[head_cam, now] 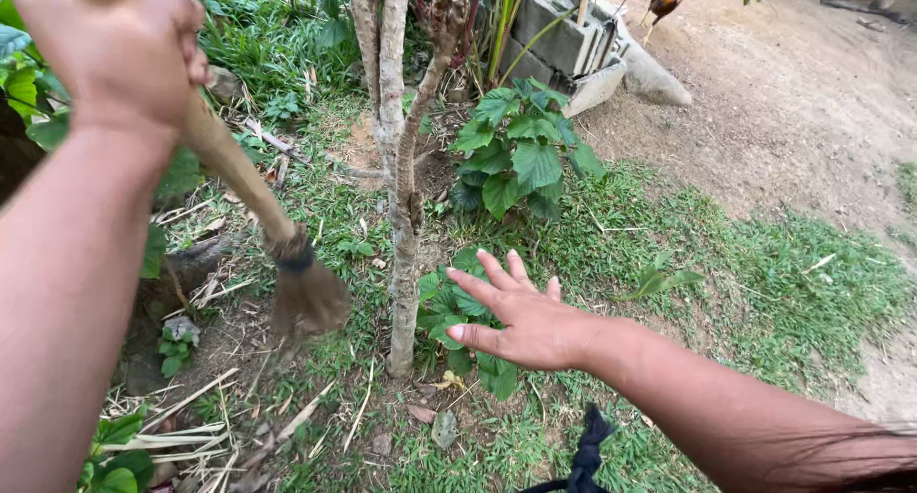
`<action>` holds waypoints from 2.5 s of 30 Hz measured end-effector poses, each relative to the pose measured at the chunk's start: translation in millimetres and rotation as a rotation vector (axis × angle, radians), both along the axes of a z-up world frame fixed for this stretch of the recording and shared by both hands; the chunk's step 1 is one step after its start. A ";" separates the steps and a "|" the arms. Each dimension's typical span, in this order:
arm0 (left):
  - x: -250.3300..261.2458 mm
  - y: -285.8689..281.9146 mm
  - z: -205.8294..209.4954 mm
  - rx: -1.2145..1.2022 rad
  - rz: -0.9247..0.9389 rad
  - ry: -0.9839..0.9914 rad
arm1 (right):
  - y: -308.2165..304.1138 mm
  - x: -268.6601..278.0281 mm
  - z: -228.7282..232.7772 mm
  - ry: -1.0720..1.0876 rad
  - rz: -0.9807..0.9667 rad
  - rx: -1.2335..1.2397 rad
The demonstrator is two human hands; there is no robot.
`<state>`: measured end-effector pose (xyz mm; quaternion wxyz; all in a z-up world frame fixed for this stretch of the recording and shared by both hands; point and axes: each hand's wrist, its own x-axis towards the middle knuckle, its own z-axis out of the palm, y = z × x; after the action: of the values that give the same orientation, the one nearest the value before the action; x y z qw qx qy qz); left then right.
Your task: The person sweeps debris and leaves from the grassy ground using a broom.
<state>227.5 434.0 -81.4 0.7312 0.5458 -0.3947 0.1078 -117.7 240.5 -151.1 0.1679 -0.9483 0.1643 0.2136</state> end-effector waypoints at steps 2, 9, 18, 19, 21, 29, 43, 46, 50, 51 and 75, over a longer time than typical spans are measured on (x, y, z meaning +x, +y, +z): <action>-3.8 5.6 -39.2 -0.080 0.091 0.046 | 2.6 2.1 -0.7 0.016 0.009 -0.002; -31.4 36.2 -135.4 0.364 0.248 0.375 | 9.1 -1.4 -8.7 0.054 0.042 -0.007; -25.1 -3.8 -11.6 -0.126 0.087 0.013 | 7.5 -1.1 -3.4 0.016 0.012 -0.019; -24.3 -2.3 -19.0 -0.126 0.152 -0.023 | 6.8 0.0 -2.3 0.011 0.014 -0.025; -33.7 1.0 -64.0 -0.004 0.232 0.167 | 10.3 -3.2 -4.6 0.018 0.019 -0.009; -47.5 29.2 -81.1 0.261 0.323 0.121 | 12.9 -16.1 -7.2 0.040 0.021 -0.018; -35.0 34.6 -146.1 0.650 0.636 -0.431 | 29.5 -35.2 -0.3 0.050 0.003 -0.033; -33.9 37.5 -131.3 0.646 0.385 0.291 | 29.4 -37.8 1.6 0.051 -0.001 0.003; -17.9 12.9 -68.0 -0.019 0.260 0.101 | 28.3 -41.3 7.4 0.067 -0.013 -0.030; -7.9 6.9 -45.2 -0.116 0.211 0.019 | 28.9 -40.6 8.0 0.029 -0.018 -0.019; -53.7 8.8 -8.8 -0.170 0.132 0.014 | 30.8 -36.7 4.9 -0.044 0.010 -0.009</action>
<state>173.9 442.8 -90.2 0.7689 0.5076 -0.3421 0.1849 -154.3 271.3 -146.2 0.1660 -0.9543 0.1568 0.1928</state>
